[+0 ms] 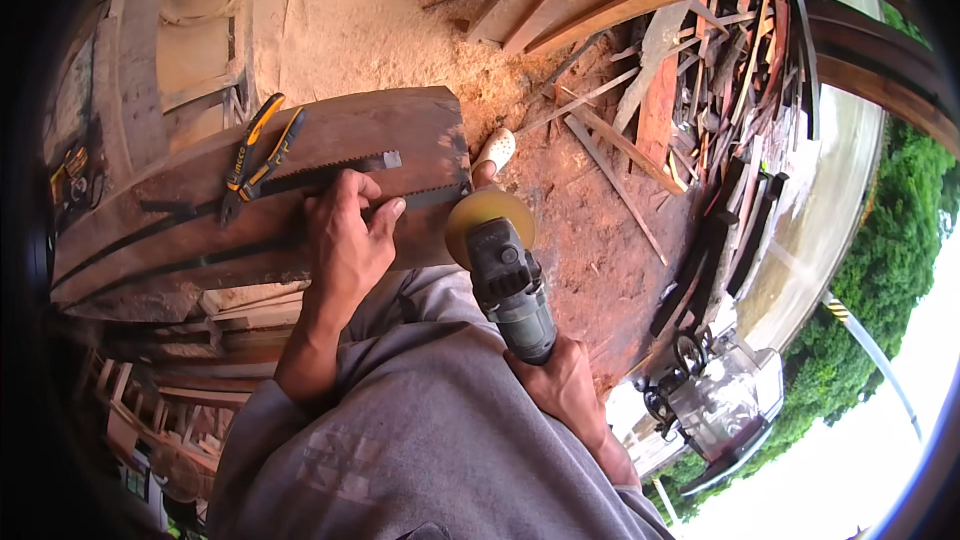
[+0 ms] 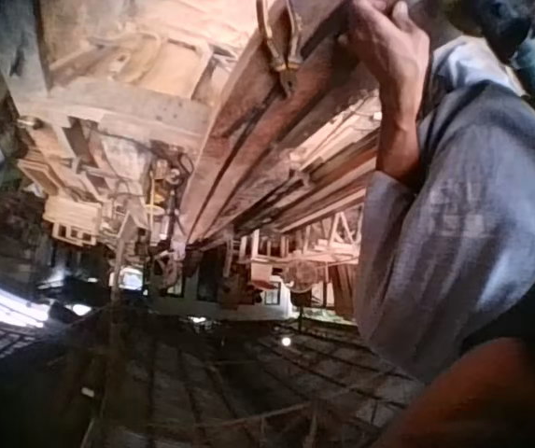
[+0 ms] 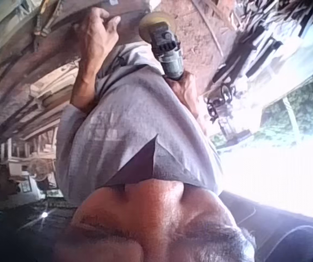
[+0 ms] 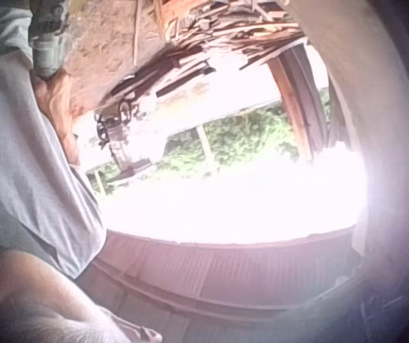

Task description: The person cuts a thin metal strip using an angle grinder. They hold the metal strip against a large wooden board by hand and guide the spinning cutting disc through the metal, creating sparks, before picking up the severed piece.

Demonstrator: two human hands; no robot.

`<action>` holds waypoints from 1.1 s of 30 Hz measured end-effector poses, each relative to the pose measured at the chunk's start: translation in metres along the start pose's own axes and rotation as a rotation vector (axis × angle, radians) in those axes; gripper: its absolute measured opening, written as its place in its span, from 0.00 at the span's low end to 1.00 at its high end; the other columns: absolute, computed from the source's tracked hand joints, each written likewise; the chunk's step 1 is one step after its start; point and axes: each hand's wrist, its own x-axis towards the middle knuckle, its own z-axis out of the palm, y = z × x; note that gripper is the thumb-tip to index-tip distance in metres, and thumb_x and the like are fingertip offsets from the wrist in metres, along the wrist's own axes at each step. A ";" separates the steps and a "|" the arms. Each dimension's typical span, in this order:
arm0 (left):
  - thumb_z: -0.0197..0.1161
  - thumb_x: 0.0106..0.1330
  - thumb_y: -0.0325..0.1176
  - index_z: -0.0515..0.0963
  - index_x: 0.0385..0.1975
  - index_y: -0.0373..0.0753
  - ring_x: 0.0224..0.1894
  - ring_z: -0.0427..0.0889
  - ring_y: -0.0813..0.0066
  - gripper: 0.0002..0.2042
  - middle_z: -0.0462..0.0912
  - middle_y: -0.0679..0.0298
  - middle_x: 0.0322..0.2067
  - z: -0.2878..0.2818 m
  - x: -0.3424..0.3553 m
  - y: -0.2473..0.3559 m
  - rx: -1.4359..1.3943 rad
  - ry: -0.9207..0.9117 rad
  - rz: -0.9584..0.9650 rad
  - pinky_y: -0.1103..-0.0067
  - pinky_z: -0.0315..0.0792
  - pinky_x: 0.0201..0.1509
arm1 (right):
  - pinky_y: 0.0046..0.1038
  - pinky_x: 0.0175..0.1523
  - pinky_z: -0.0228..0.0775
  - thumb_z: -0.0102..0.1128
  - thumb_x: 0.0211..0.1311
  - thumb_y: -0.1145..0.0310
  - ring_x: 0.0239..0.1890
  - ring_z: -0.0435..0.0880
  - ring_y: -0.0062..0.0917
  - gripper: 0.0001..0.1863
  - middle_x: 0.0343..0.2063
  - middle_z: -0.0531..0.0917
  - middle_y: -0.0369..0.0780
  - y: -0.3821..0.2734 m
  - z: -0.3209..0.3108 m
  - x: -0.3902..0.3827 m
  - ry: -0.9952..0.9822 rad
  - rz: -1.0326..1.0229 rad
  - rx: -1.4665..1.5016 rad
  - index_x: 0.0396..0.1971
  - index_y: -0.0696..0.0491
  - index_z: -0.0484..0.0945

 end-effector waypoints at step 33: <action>0.76 0.60 0.31 0.73 0.39 0.39 0.34 0.81 0.60 0.15 0.81 0.62 0.33 0.000 -0.001 0.001 0.027 0.009 -0.019 0.63 0.66 0.49 | 0.40 0.42 0.80 0.69 0.60 0.65 0.35 0.91 0.37 0.18 0.28 0.87 0.55 -0.007 -0.004 0.008 -0.044 -0.065 -0.020 0.42 0.65 0.83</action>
